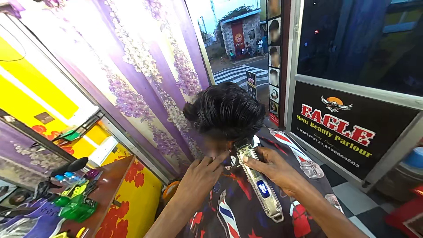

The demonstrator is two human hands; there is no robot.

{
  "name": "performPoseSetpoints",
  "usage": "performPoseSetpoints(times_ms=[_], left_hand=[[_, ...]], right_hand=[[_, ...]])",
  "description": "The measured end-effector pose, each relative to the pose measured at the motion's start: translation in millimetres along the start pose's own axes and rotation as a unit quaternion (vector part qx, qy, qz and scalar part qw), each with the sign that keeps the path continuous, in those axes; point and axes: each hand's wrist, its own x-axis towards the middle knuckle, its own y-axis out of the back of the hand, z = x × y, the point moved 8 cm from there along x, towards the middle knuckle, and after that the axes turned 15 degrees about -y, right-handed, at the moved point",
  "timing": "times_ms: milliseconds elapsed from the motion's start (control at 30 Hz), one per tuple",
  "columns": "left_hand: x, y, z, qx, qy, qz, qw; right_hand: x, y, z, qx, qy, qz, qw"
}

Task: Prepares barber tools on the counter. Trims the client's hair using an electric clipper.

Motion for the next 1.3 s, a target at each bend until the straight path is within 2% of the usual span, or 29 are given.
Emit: performPoseSetpoints(times_ms=[167,333,533,600,1133,1233,1300], left_hand=[[-2,-2,-1,-0.002,0.002,-0.005,1.000],[-6,-7,-5,-0.006,0.003,0.012,1.000],[-7,-13,-9,-0.023,-0.003,0.002,1.000],[-8,-14,-10,-0.029,-0.010,0.023,0.999],[-17,-18,-14,-0.043,-0.028,0.120,0.991],[-19,-18,-15,-0.033,-0.031,0.140,0.989],[-21,-18,-15,-0.032,-0.031,0.145,0.988]], right_hand=[[0,-4,-14,-0.056,0.018,0.040,0.997],[5,-6,-22,-0.165,0.045,0.094,0.981],[-4,-14,-38,-0.303,0.049,0.196,0.932],[-8,-19,-43,-0.334,0.052,0.219,0.915],[-16,-50,-63,-0.417,0.061,0.300,0.856],[-19,-64,-69,-0.461,0.129,0.345,0.807],[-26,-82,-71,-0.503,0.244,0.374,0.740]])
